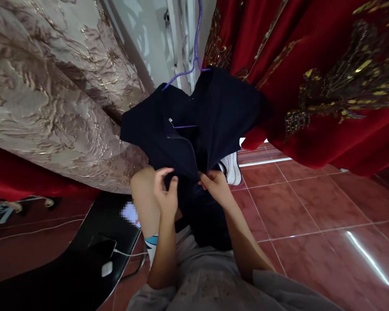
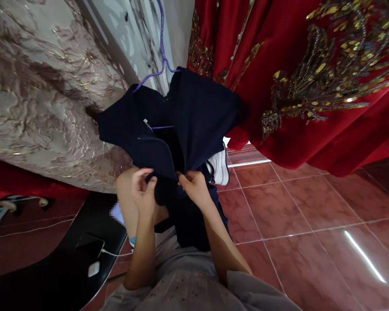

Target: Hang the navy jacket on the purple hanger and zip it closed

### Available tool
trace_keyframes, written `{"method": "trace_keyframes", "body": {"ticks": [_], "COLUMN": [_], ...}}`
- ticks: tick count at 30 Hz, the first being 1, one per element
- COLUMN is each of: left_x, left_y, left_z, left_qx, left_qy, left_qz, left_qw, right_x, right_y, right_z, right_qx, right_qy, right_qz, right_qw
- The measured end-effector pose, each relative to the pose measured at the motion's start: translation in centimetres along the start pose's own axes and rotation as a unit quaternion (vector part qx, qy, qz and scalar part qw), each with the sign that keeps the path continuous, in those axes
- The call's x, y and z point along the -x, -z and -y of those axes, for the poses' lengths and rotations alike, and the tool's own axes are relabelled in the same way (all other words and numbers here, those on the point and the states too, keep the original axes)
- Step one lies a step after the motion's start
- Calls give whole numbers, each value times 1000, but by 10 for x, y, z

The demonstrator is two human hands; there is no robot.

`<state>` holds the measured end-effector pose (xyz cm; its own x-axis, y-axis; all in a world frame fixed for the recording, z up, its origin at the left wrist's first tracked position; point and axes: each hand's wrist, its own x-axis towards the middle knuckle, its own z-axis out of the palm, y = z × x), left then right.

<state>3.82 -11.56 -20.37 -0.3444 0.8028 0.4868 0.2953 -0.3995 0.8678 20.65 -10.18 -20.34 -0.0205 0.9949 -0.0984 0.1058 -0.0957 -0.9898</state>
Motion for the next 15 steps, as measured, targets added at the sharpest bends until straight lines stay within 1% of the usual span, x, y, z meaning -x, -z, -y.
{"method": "trace_keyframes", "body": {"ticks": [1, 2, 3, 4, 6, 8, 11, 13, 15], "left_x": [4, 8, 12, 15, 20, 21, 20, 18, 17], "left_y": [-5, -11, -16, -22, -31, -36, -37, -37, -36], "left_z": [2, 3, 3, 2, 0, -2, -7, -10, -13], "left_qx": [15, 25, 32, 35, 41, 50, 55, 70, 97], "left_qy": [23, 44, 57, 65, 70, 76, 95, 120, 140], "left_qz": [90, 165, 211, 226, 208, 181, 147, 132, 127], "left_qw": [996, 985, 975, 971, 975, 979, 983, 982, 977], "right_x": [1, 1, 2, 2, 4, 6, 8, 9, 10], "right_y": [1, 0, 0, -1, -2, 0, 6, 8, 8], "right_z": [3, 6, 7, 9, 10, 12, 16, 17, 18], "right_qx": [0, -1, -6, -14, -43, -77, -117, -144, -195], "right_qy": [3, 7, 12, 16, 23, 35, 51, 55, 51], "right_qz": [-22, -39, -48, -50, -42, -11, 42, 59, 70], "right_qw": [1000, 999, 999, 999, 998, 996, 991, 986, 977]}}
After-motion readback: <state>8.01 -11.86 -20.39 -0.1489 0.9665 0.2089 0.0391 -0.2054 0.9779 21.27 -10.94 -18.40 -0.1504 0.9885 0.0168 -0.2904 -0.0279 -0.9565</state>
